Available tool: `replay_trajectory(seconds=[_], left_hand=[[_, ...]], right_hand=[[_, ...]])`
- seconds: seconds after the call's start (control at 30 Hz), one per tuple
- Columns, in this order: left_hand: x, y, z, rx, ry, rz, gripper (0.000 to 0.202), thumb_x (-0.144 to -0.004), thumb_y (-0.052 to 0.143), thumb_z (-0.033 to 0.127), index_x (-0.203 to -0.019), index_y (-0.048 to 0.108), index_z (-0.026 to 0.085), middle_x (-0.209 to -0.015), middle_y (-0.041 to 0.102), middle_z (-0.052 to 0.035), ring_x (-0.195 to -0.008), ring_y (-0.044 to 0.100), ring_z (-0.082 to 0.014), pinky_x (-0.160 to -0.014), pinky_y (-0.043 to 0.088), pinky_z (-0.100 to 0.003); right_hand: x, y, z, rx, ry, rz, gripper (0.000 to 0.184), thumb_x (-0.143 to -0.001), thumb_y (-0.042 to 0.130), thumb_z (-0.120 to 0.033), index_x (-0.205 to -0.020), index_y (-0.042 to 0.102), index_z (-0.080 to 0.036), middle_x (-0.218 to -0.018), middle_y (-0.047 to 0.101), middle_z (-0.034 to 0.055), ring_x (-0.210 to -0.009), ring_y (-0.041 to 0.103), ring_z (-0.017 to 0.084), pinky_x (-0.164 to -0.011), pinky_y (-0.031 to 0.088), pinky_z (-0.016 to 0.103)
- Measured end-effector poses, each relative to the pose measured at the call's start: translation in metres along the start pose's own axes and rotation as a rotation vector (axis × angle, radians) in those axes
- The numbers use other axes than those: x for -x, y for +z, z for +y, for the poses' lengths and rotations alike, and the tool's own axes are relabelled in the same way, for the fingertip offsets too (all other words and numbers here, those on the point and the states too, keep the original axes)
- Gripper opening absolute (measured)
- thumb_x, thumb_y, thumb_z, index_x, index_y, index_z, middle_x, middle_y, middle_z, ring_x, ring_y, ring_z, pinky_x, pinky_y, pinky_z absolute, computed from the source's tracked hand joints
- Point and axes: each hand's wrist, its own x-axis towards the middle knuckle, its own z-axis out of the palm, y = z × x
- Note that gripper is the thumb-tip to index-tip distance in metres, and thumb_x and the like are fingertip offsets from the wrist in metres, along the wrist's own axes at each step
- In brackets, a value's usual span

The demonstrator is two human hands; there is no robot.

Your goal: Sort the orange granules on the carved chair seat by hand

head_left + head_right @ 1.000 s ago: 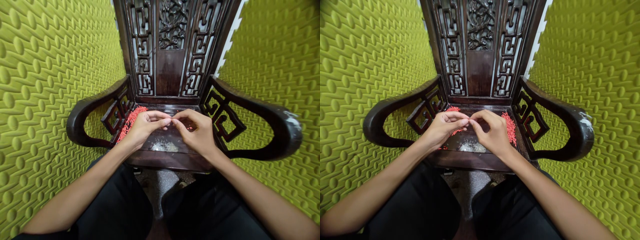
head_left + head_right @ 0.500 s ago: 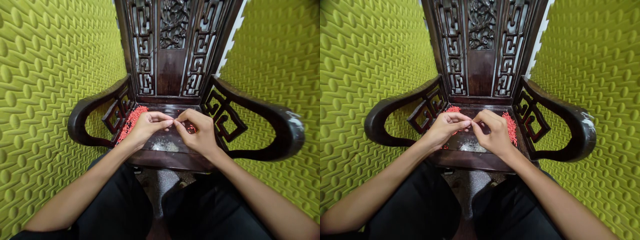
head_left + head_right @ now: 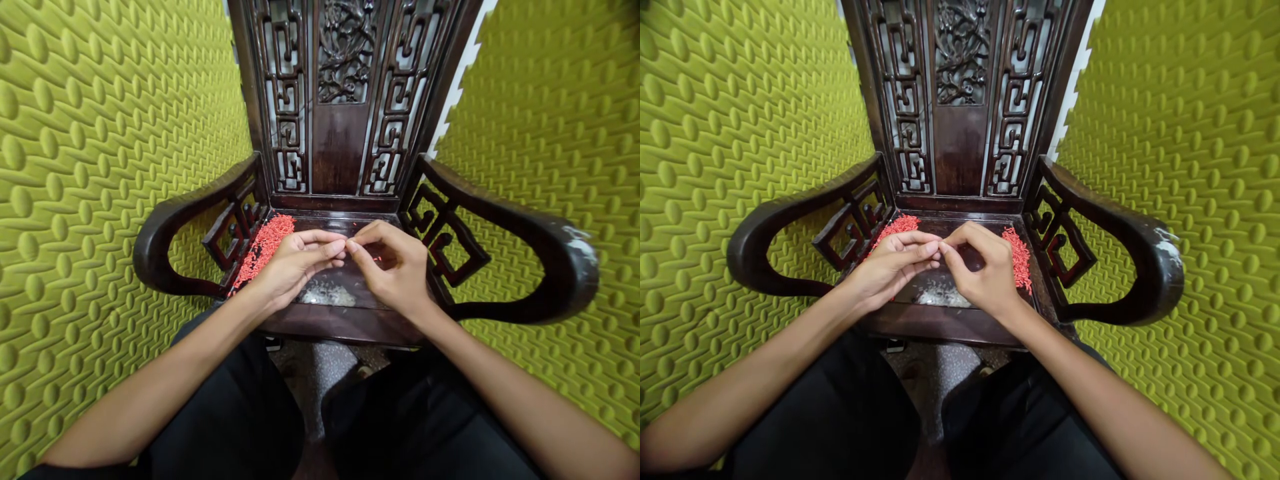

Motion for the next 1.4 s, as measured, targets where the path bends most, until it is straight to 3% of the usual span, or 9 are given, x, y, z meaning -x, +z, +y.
replay_trajectory(seconds=[0.33,0.47,0.63,0.77,1.03,1.4], left_hand=[[0.002,0.000,-0.002,0.059,-0.021,0.029,0.021,-0.072,0.090,0.014,-0.090,0.080,0.012,-0.087,0.079,-0.0041,-0.078,0.074,-0.0103,-0.083,0.061,-0.022],[-0.001,-0.005,0.001,-0.056,0.047,0.026,0.025,-0.071,0.092,0.021,-0.091,0.080,0.012,-0.086,0.079,-0.0041,-0.075,0.072,-0.0102,-0.081,0.059,-0.023],[-0.004,-0.012,0.005,-0.298,0.127,0.020,0.031,-0.067,0.095,0.029,-0.088,0.079,0.012,-0.083,0.078,-0.0058,-0.072,0.071,-0.0128,-0.078,0.058,-0.028],[-0.004,-0.012,0.007,-0.350,0.149,0.012,0.033,-0.066,0.095,0.031,-0.088,0.078,0.013,-0.082,0.078,-0.0061,-0.072,0.071,-0.0143,-0.078,0.058,-0.030],[-0.002,-0.009,0.014,-0.374,0.222,0.050,0.033,-0.067,0.095,0.031,-0.088,0.078,0.012,-0.083,0.078,-0.0058,-0.074,0.072,-0.0146,-0.080,0.058,-0.029],[-0.006,-0.014,0.009,-0.402,0.175,0.026,0.042,-0.066,0.095,0.036,-0.095,0.076,0.012,-0.082,0.078,-0.0059,-0.074,0.072,-0.0164,-0.077,0.058,-0.030]], right_hand=[[0.001,0.003,0.000,0.001,0.023,-0.002,0.014,-0.094,0.069,-0.019,-0.080,0.066,-0.020,-0.079,0.070,0.0017,-0.073,0.064,0.016,-0.067,0.051,0.031],[0.001,0.002,0.003,0.003,0.077,-0.037,0.012,-0.094,0.070,-0.022,-0.082,0.070,-0.019,-0.080,0.073,0.0019,-0.073,0.065,0.015,-0.068,0.051,0.030],[0.000,0.000,0.012,-0.160,0.234,-0.130,0.018,-0.092,0.075,-0.033,-0.083,0.074,-0.018,-0.080,0.075,0.0026,-0.072,0.068,0.015,-0.066,0.052,0.028],[-0.002,0.000,0.015,-0.233,0.272,-0.145,0.022,-0.089,0.079,-0.038,-0.083,0.076,-0.017,-0.079,0.077,0.0028,-0.071,0.070,0.015,-0.066,0.055,0.028],[-0.003,-0.001,0.018,-0.321,0.276,-0.130,0.016,-0.087,0.080,-0.033,-0.094,0.078,-0.018,-0.089,0.079,0.0041,-0.080,0.074,0.016,-0.074,0.062,0.032],[-0.001,0.001,0.015,-0.222,0.234,-0.142,0.015,-0.089,0.077,-0.032,-0.090,0.077,-0.017,-0.086,0.078,0.0039,-0.078,0.071,0.015,-0.073,0.059,0.029]])
